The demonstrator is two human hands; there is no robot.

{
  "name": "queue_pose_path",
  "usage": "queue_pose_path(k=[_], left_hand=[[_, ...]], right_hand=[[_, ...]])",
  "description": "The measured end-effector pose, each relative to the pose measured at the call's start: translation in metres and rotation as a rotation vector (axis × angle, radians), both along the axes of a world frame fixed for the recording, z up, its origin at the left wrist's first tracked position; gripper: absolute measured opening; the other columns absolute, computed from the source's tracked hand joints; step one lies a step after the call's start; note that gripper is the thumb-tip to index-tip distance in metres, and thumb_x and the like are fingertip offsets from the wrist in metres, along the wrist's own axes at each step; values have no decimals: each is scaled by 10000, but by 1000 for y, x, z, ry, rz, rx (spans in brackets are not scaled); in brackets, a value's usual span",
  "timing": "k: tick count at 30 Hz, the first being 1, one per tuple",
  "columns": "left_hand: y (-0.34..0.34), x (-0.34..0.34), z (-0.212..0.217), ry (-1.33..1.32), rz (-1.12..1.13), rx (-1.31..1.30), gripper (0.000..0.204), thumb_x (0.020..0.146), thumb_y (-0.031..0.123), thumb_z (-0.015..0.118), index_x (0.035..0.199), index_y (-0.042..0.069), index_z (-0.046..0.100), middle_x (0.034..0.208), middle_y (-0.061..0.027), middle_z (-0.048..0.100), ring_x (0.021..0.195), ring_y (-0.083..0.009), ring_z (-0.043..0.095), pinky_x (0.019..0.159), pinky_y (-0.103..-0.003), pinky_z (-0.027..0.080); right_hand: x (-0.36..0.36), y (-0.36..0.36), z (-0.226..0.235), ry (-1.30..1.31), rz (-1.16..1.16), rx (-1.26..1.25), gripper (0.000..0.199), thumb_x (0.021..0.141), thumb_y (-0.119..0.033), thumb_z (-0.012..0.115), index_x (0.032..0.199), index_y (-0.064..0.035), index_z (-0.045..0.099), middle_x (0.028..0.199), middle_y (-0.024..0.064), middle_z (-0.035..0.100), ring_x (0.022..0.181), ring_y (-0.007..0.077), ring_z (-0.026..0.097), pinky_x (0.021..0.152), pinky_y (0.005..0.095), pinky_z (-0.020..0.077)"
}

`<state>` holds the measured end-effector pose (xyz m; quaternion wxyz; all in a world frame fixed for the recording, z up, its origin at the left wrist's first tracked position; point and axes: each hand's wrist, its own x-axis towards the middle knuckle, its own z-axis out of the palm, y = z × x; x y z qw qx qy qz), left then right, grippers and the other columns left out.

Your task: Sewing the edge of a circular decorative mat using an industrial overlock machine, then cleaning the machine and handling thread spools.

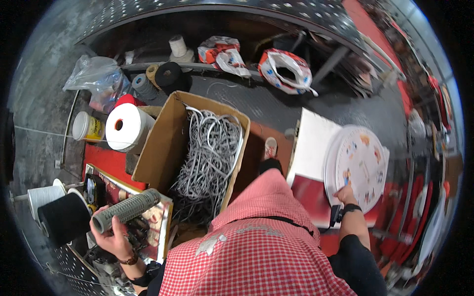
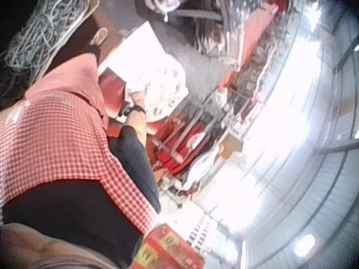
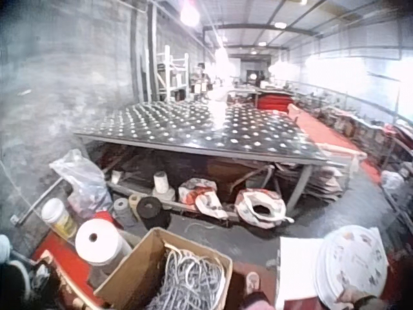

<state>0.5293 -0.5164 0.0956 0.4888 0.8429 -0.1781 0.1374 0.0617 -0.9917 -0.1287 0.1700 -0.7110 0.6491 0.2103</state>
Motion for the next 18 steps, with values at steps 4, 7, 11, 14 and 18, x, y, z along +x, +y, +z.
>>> queue_pose_path(k=[4, 7, 11, 14, 18], left_hand=[[-103, 17, -21, 85, 113, -254, 350, 766, 6, 535, 1084, -76, 416, 1034, -180, 527, 922, -226, 529, 854, -338, 424], [-173, 29, -45, 233, 249, -177, 336, 771, 3, 566, 1082, -35, 443, 1034, -127, 550, 912, -181, 543, 820, -295, 437], [-276, 63, -57, 321, 181, -87, 326, 775, 25, 607, 1060, -23, 457, 1028, -122, 554, 922, -160, 541, 800, -263, 445], [-319, 86, -52, 347, 216, -141, 310, 780, 24, 608, 1048, -21, 459, 1022, -119, 558, 914, -152, 547, 800, -262, 449], [-351, 108, -47, 286, 298, -134, 302, 782, 19, 608, 1044, -13, 461, 1023, -108, 561, 882, -140, 555, 768, -254, 464]], right_hand=[[58, -161, -69, 116, 307, 34, 365, 676, -398, 643, 781, -50, 675, 819, 173, 639, 878, 305, 594, 814, 345, 452], [209, -235, -32, -50, 502, 120, 402, 760, -410, 491, 607, -74, 650, 640, 139, 615, 660, 278, 613, 678, 386, 473], [369, -297, 23, -583, 531, 116, 354, 754, -330, 579, 579, -25, 612, 564, 146, 574, 541, 276, 574, 552, 350, 450], [449, -315, 31, -626, 516, 254, 357, 775, -316, 593, 572, -22, 597, 509, 74, 554, 487, 165, 528, 505, 318, 424], [531, -301, 50, -599, 761, 445, 319, 779, -323, 603, 653, -31, 621, 601, 105, 602, 574, 186, 573, 575, 318, 450]])
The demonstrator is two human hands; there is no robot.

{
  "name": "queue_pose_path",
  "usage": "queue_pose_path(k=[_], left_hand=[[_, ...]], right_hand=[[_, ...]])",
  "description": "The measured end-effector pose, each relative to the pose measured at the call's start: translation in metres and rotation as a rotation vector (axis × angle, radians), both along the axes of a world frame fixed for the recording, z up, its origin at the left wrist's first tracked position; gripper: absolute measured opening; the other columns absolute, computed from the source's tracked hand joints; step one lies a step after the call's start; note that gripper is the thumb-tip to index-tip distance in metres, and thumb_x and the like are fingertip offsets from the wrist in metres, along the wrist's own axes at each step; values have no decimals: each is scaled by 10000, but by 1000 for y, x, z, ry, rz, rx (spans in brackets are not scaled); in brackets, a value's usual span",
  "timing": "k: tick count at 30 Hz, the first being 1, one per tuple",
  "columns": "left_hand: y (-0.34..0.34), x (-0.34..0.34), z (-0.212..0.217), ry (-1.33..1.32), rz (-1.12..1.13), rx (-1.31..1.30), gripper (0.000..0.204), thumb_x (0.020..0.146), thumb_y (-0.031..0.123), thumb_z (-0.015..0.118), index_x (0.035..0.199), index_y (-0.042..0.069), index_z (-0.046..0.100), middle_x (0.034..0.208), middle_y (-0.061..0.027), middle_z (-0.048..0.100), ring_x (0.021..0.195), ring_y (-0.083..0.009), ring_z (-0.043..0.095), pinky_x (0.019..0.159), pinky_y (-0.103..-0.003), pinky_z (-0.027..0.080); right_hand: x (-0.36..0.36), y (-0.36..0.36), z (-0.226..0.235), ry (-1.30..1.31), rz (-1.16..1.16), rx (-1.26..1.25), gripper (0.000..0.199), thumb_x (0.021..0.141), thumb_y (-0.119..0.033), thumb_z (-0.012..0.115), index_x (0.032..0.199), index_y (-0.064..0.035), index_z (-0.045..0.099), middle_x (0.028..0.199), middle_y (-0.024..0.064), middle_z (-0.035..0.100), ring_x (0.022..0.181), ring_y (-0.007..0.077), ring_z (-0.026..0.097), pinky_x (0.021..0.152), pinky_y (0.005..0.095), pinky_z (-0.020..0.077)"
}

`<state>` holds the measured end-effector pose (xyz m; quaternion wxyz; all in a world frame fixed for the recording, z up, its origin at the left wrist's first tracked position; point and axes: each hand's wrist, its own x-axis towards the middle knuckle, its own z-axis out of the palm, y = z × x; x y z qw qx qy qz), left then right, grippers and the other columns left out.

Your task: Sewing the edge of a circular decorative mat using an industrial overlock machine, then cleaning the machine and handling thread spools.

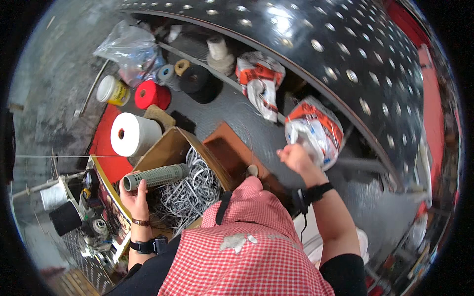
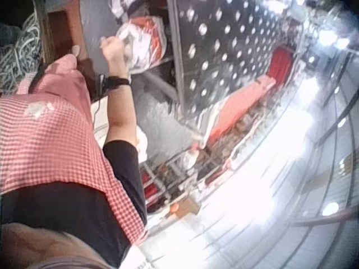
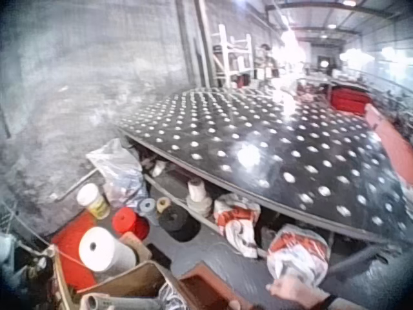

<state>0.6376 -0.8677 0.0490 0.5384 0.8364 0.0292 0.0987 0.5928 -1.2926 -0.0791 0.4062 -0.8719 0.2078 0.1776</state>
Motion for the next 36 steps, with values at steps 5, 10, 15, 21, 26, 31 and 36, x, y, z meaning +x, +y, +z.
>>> queue_pose_path(k=[5, 10, 15, 21, 26, 31, 36], left_hand=[[-50, 52, -4, 42, 104, -323, 287, 779, 27, 605, 1036, 20, 478, 970, -92, 593, 743, -85, 553, 535, -185, 464], [-113, 122, -22, 249, 150, -768, 141, 788, 135, 583, 895, 58, 533, 726, 7, 549, 531, -41, 461, 453, -184, 431], [-153, 182, -28, 294, 36, -1133, 171, 821, 170, 597, 896, 27, 542, 782, -44, 592, 604, -94, 549, 510, -211, 456], [-125, 274, -39, 499, -134, -1056, 331, 816, 117, 602, 1093, 41, 438, 947, -72, 554, 825, -199, 610, 645, -263, 516], [-64, 321, -113, 581, 59, -438, 631, 765, 52, 645, 1296, 18, 306, 1208, -180, 456, 966, -228, 570, 762, -300, 490], [-7, 342, -129, 729, 237, 208, 533, 708, 233, 691, 1125, -44, 508, 1058, -191, 582, 1019, -262, 554, 859, -333, 435], [49, 416, -129, 800, 321, 272, 505, 704, 263, 674, 1093, -31, 541, 1050, -196, 588, 1003, -295, 558, 862, -346, 433]], right_hand=[[63, -6, 4, -15, 179, 552, 288, 761, -119, 663, 1031, -40, 600, 853, 66, 619, 747, 113, 565, 729, 244, 466], [142, -14, 94, 158, 224, 790, 788, 771, -24, 638, 1384, -108, 150, 1074, 115, 505, 885, 146, 556, 767, 256, 463], [216, -16, 120, 9, 195, 1062, 613, 769, 15, 612, 1288, -67, 297, 1046, 98, 519, 882, 147, 557, 774, 285, 486], [342, -8, 125, -47, 70, 884, 395, 751, -4, 591, 1099, -52, 411, 860, 89, 580, 667, 168, 600, 578, 263, 501], [472, 17, 120, -164, 128, 883, 365, 752, 20, 622, 1061, -39, 437, 860, 79, 583, 678, 134, 592, 572, 244, 500], [599, 78, 125, -46, 97, 860, 328, 781, -22, 614, 1057, -32, 437, 860, 84, 587, 660, 128, 591, 546, 235, 498], [705, 140, 141, -61, 174, 961, 328, 801, -41, 596, 1081, -32, 425, 873, 93, 580, 692, 151, 597, 586, 256, 500]])
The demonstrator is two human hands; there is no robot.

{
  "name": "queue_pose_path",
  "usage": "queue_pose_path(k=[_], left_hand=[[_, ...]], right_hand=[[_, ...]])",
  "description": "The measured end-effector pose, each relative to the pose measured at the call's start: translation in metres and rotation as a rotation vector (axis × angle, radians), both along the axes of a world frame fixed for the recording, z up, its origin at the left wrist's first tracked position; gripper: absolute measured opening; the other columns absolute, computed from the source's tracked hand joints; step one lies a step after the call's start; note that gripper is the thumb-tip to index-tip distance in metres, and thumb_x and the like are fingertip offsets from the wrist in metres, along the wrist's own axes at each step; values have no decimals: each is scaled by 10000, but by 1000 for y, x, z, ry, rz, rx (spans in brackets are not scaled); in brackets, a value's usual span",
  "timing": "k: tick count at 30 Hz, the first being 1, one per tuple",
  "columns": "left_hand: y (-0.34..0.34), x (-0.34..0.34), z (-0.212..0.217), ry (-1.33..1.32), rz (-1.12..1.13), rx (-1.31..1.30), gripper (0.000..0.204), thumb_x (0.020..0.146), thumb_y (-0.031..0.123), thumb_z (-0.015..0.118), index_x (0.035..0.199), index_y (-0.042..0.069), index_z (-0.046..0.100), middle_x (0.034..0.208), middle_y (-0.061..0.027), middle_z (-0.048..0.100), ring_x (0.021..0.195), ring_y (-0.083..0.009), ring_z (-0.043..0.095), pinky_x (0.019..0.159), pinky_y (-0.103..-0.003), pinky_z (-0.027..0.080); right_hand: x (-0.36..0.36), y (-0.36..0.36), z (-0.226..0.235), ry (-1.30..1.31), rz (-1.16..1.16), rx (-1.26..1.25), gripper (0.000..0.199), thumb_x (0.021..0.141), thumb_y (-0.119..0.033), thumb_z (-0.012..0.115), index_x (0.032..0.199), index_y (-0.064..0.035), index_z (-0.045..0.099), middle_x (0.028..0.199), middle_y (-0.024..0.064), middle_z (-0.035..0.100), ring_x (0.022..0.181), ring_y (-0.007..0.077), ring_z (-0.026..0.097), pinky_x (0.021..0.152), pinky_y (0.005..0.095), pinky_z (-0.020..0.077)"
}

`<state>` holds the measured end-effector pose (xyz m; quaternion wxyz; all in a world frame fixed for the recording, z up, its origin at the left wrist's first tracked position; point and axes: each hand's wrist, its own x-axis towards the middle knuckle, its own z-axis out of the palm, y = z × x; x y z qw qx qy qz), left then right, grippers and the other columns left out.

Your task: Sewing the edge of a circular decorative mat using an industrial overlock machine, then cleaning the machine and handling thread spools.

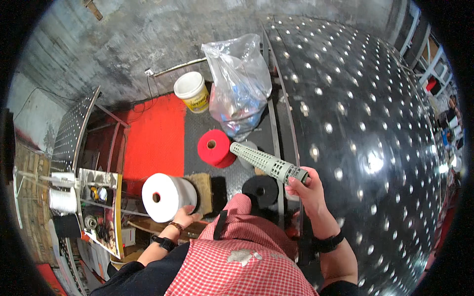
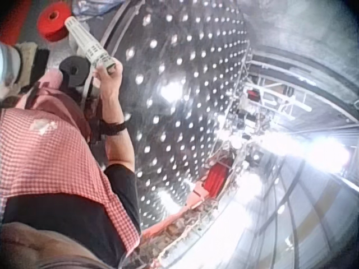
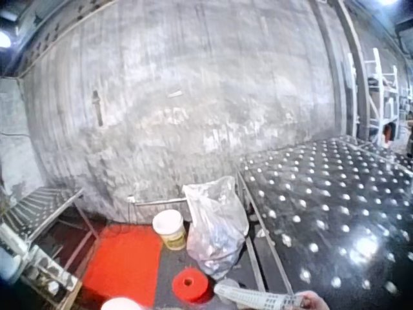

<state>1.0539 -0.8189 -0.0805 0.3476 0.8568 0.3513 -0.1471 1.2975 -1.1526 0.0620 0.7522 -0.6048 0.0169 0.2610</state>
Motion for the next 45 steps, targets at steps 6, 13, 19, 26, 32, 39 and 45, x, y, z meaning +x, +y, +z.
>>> queue_pose_path(k=[6, 13, 19, 26, 32, 39, 45], left_hand=[[113, 227, 7, -218, -148, 96, 472, 683, 245, 657, 1092, 37, 544, 1038, -194, 586, 985, -328, 556, 853, -386, 440], [233, 576, -32, -573, -137, 103, 509, 649, 283, 688, 1095, 81, 552, 1050, -187, 580, 1007, -319, 538, 862, -377, 435], [280, 762, -90, -649, 253, -290, 379, 670, 273, 696, 991, 78, 640, 999, -158, 620, 953, -262, 577, 861, -307, 417], [258, 784, -120, -664, 846, -1043, 342, 823, 332, 554, 986, 39, 619, 1060, -68, 580, 1001, -166, 450, 942, -322, 280], [191, 690, -109, -902, 743, -1117, 200, 792, 106, 615, 955, -11, 617, 919, -31, 613, 835, -114, 535, 790, -235, 391], [137, 647, -87, -865, 332, -1039, 193, 845, 125, 561, 935, -30, 634, 1027, -27, 525, 963, -108, 479, 842, -227, 356], [120, 616, -68, -853, 114, -975, 247, 827, 87, 557, 1064, 31, 599, 1143, -70, 496, 1055, -145, 466, 865, -237, 362]], right_hand=[[105, 73, 2, 199, -160, 84, 295, 827, -74, 563, 1077, -27, 415, 928, 120, 576, 699, 201, 599, 603, 318, 505], [205, 169, -20, 252, -371, 41, 326, 818, -58, 563, 1085, -35, 377, 946, 144, 562, 730, 252, 604, 613, 350, 515], [260, 217, -50, 292, -442, -59, 308, 811, -25, 559, 1064, -25, 384, 931, 147, 563, 653, 254, 618, 579, 323, 547], [360, 271, -24, 91, -473, -90, 327, 808, -11, 534, 1104, -30, 398, 887, 99, 549, 651, 224, 612, 581, 304, 548], [483, 345, 7, -124, -108, -69, 285, 886, -202, 512, 1108, -32, 455, 937, 98, 578, 734, 173, 587, 669, 301, 488], [452, 351, 18, -133, 55, -59, 319, 901, -236, 487, 1128, -14, 455, 948, 104, 576, 750, 164, 592, 662, 277, 475], [331, 234, -7, -387, 114, -616, 135, 834, -69, 561, 760, 28, 621, 664, 65, 597, 637, 99, 559, 555, 230, 451]])
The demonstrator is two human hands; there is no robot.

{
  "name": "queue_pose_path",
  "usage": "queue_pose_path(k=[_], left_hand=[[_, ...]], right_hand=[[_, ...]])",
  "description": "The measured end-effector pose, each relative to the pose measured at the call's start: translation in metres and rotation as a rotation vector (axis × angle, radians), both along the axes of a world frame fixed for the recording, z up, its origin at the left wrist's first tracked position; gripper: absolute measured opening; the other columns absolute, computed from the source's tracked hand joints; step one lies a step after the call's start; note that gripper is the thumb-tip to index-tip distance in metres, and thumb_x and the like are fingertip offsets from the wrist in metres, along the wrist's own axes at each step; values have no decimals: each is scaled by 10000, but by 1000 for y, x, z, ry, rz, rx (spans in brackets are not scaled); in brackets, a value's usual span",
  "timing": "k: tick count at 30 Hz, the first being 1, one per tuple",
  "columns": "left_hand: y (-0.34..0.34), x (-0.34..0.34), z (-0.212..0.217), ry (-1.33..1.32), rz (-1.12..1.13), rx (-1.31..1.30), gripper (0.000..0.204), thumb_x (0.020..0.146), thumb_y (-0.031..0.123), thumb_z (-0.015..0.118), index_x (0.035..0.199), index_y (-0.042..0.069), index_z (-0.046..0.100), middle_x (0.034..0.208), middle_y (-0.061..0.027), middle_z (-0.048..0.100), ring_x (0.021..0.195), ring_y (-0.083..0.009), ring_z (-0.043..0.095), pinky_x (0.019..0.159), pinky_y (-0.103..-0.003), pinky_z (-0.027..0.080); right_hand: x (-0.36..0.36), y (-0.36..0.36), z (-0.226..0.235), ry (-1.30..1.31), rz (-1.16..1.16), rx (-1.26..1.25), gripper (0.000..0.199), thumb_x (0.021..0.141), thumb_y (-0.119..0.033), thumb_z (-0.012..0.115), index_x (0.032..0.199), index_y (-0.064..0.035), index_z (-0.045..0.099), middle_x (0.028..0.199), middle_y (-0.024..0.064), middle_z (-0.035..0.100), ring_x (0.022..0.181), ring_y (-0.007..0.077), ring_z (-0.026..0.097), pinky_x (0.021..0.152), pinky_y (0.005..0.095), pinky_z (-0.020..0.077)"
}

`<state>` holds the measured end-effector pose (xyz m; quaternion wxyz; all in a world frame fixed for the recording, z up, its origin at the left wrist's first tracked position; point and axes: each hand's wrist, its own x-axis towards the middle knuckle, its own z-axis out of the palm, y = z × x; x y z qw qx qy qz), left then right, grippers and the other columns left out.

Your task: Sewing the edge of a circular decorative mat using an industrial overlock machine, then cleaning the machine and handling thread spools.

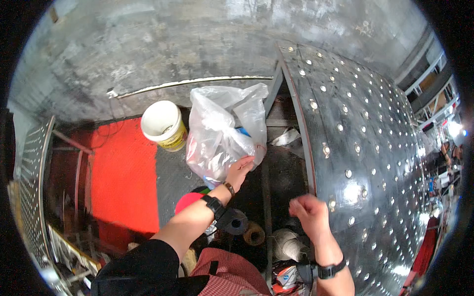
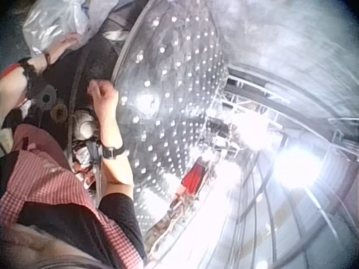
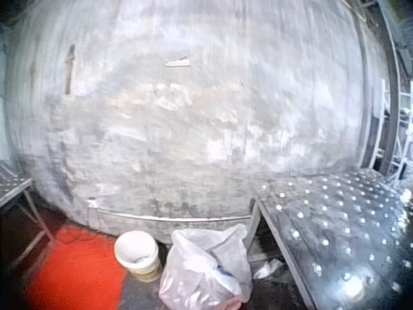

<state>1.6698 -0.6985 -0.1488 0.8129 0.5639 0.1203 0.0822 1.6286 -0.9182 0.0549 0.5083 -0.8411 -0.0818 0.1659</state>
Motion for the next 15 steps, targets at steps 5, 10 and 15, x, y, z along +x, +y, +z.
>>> queue_pose_path(k=[5, 10, 15], left_hand=[[-10, -113, 10, 89, -120, 304, 332, 789, 89, 614, 1119, 94, 582, 1343, -111, 356, 1214, -199, 364, 963, -307, 339], [-43, -361, 25, 414, -215, 246, 342, 823, 114, 581, 1156, 50, 539, 1123, -58, 560, 1046, -138, 498, 912, -283, 388], [-121, -626, 17, 840, -226, 586, 330, 772, 180, 597, 1059, 14, 593, 992, -71, 630, 898, -163, 571, 819, -280, 436]], right_hand=[[-109, -84, 14, 119, 95, -25, 138, 816, -41, 566, 720, 47, 611, 807, 95, 607, 651, 112, 563, 545, 236, 457], [-195, -146, 18, -76, 380, 53, 58, 737, 16, 613, 789, 20, 636, 981, 128, 588, 846, 197, 572, 708, 284, 469], [-274, -184, 45, -50, 628, -8, 83, 687, 29, 634, 757, -16, 637, 945, 114, 600, 899, 208, 567, 766, 301, 442]])
